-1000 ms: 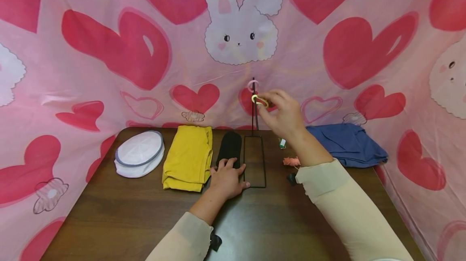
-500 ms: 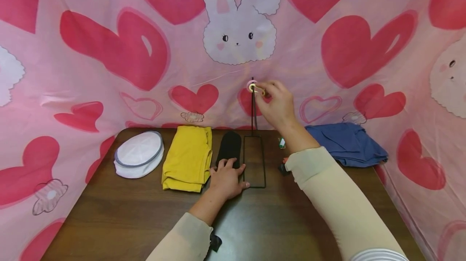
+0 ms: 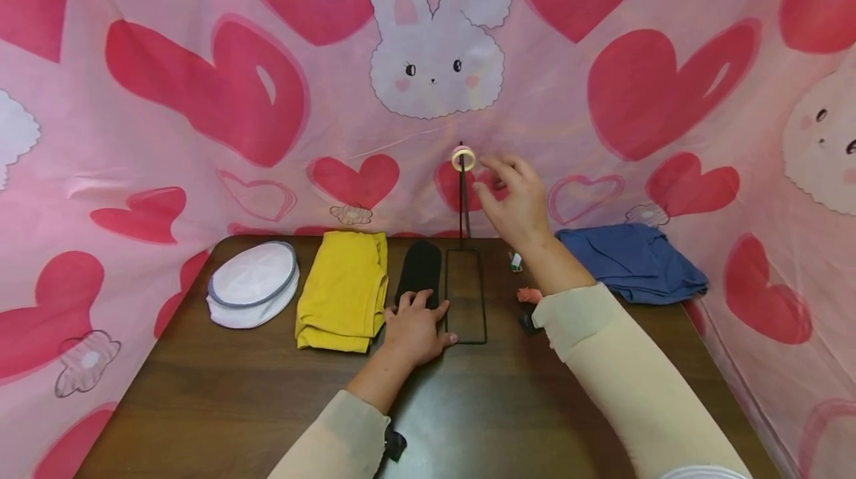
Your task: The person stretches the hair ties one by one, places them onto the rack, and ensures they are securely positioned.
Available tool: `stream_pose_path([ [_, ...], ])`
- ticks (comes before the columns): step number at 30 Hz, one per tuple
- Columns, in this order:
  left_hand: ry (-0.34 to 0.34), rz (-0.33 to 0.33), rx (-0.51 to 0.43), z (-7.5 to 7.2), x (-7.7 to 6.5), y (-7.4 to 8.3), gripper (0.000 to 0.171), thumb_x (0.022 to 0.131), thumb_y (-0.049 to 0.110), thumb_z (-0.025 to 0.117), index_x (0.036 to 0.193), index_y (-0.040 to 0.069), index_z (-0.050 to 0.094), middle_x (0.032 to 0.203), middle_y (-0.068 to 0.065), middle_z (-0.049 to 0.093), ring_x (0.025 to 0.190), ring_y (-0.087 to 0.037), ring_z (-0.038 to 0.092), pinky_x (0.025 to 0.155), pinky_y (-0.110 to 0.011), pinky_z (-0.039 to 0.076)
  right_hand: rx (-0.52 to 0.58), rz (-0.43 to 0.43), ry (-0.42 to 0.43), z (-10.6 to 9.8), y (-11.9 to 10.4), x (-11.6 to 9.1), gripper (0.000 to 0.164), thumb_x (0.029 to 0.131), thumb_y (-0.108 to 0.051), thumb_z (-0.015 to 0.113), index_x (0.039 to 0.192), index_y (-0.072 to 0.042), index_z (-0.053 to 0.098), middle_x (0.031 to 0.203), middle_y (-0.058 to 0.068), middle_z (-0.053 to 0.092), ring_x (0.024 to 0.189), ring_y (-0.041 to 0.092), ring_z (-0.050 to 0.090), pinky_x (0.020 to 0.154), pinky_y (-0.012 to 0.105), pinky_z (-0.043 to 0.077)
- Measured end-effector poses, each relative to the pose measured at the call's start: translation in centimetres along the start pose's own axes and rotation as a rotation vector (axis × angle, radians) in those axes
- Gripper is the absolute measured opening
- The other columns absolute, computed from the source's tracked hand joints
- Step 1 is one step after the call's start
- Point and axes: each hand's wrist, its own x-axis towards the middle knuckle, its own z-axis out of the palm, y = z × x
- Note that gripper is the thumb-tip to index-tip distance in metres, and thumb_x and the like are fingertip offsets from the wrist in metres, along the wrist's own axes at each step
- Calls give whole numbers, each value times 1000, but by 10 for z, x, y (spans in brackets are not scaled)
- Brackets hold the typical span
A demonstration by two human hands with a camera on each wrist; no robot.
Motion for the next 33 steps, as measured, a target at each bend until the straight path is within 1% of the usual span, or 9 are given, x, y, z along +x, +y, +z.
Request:
stream_pose_path([
  [2,0,1,1,0,0,0,69,92,65,66,152,35,54,161,-9,41,144,-39,34,106,-72,33,7,-1,-13,-4,0,-6,34,84,-4,82,117,1,76,108,18,67,82,30,70,76,44,59],
  [5,-4,0,1,-1,0,0,69,92,65,66,152,35,54,161,-9,41,144,-39,34,106,-72,33,-3,-7,-24,-11,1,-16,36,84,-6,84,119,-1,76,111,15,69,84,26,70,77,42,59],
  [8,-10,-4,-3,-1,1,0,69,92,65,66,153,35,54,162,-9,40,145,-39,33,107,-72,32,-13,-20,-37,-17,4,-25,37,83,-6,85,119,-3,77,109,14,70,84,26,69,79,39,59],
  [12,-12,-6,-3,-1,2,0,69,92,65,66,153,35,53,162,-8,40,145,-39,33,108,-72,32,-32,-38,-79,-26,9,-39,37,83,-6,86,118,-4,77,108,14,69,84,26,69,79,40,59],
  [19,-12,-10,3,-1,2,0,69,92,65,66,153,36,53,162,-8,39,145,-39,33,107,-71,32,-39,-52,-121,-43,15,-65,39,80,-3,88,117,-3,78,113,14,70,83,24,72,72,43,62],
  [23,-12,-14,5,-2,1,0,69,92,65,66,153,36,53,162,-8,39,145,-39,33,107,-71,32,-60,-50,-132,-52,18,-80,39,79,-5,89,117,-6,78,113,11,71,82,22,72,75,35,57],
  [27,-12,-14,2,-1,1,0,69,92,65,67,153,36,53,162,-8,39,145,-39,33,107,-71,32,-45,-25,-142,-60,18,-92,40,80,-5,88,118,-10,79,110,8,71,85,21,70,80,24,51],
  [31,-15,-10,-4,0,0,0,69,92,65,66,153,36,53,163,-8,39,145,-39,32,107,-71,32,-26,-3,-154,-70,18,-104,43,79,-2,88,119,-12,78,111,7,71,88,23,69,82,19,48],
  [33,-15,-7,-12,0,0,0,69,92,65,66,153,36,53,163,-8,39,145,-39,32,108,-72,31,-28,-3,-158,-76,18,-110,44,77,0,88,119,-10,78,113,7,71,88,23,69,81,17,48],
])
